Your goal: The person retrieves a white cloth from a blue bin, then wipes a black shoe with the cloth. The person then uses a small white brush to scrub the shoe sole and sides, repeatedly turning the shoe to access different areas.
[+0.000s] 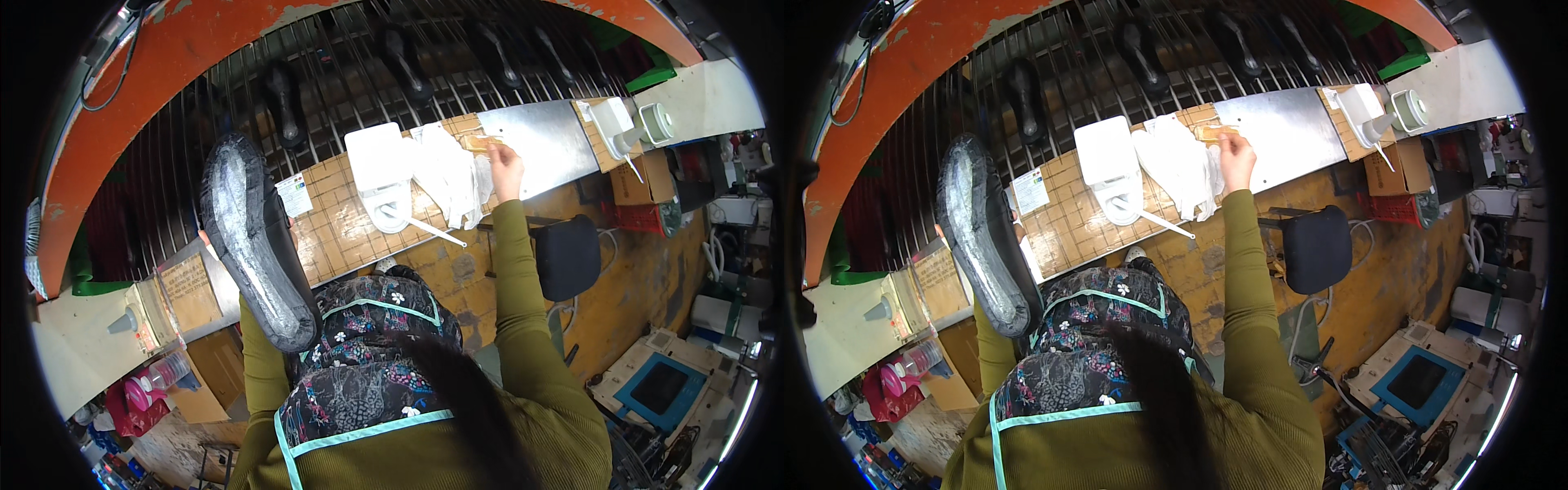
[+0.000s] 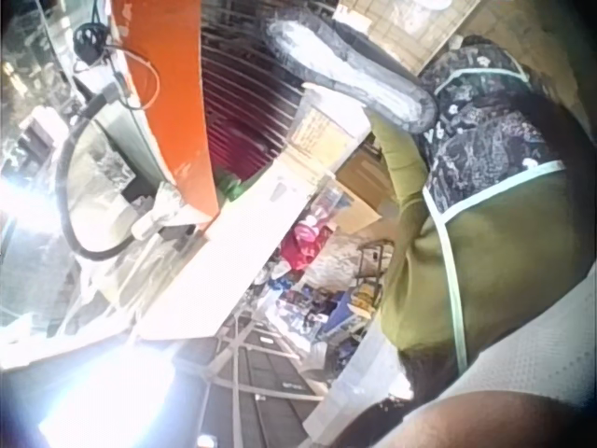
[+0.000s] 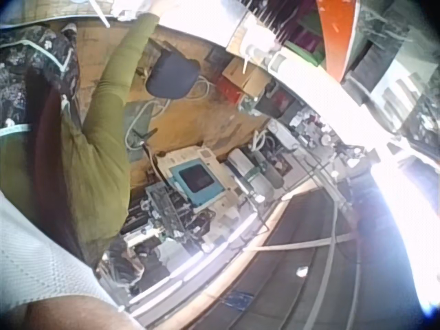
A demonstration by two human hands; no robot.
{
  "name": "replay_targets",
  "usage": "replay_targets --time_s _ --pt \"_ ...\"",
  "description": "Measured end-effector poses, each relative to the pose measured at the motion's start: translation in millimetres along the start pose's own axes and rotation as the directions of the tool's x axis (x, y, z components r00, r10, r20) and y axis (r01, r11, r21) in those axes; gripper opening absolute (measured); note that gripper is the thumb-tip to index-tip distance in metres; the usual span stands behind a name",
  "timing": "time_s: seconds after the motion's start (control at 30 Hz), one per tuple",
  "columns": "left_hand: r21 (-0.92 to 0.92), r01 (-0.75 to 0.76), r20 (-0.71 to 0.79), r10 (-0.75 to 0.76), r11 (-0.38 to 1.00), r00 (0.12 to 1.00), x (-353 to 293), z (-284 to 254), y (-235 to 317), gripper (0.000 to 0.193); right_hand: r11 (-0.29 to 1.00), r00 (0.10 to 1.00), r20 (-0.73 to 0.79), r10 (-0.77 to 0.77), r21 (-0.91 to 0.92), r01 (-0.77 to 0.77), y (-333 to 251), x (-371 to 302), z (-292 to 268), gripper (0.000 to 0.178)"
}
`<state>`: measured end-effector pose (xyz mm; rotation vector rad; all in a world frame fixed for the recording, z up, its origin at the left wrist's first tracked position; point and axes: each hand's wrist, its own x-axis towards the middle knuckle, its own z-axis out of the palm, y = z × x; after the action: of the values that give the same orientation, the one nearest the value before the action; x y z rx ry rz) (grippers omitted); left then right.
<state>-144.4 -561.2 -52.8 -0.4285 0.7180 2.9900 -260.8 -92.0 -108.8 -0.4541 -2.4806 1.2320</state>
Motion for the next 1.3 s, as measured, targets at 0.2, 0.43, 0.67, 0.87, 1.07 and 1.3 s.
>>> replay_targets --time_s 0.2,0.43,0.67,0.87,1.07,1.3 --pt "-0.004 0.022 0.021 -0.021 1.000 1.000 6 3 -5 0.088 0.945 0.958 0.147 -0.245 -0.183 0.270 -8 -14 -6 0.025" --pt "0.001 0.034 0.037 -0.034 0.999 0.999 6 4 -10 0.088 0.673 0.870 0.429 0.244 0.571 -0.471 9 10 -21 0.014" --pt "0.012 0.045 0.050 -0.045 0.999 0.998 13 8 -10 0.089 0.316 0.858 0.451 0.247 0.799 -0.511 18 8 -44 0.039" --pt "0.038 0.080 0.086 -0.083 0.996 0.993 23 25 -18 0.089 0.303 0.904 0.326 0.277 0.863 -0.404 9 -3 -84 0.036" --pt "0.069 0.146 0.280 -0.160 0.987 0.947 47 36 -30 0.082 0.361 0.969 0.220 0.114 0.899 -0.247 -52 -28 -115 0.026" --pt "0.290 -0.015 0.285 -0.072 0.957 0.956 40 134 -51 0.087 0.354 0.867 0.492 -0.084 0.828 -0.435 -169 -111 -108 0.028"
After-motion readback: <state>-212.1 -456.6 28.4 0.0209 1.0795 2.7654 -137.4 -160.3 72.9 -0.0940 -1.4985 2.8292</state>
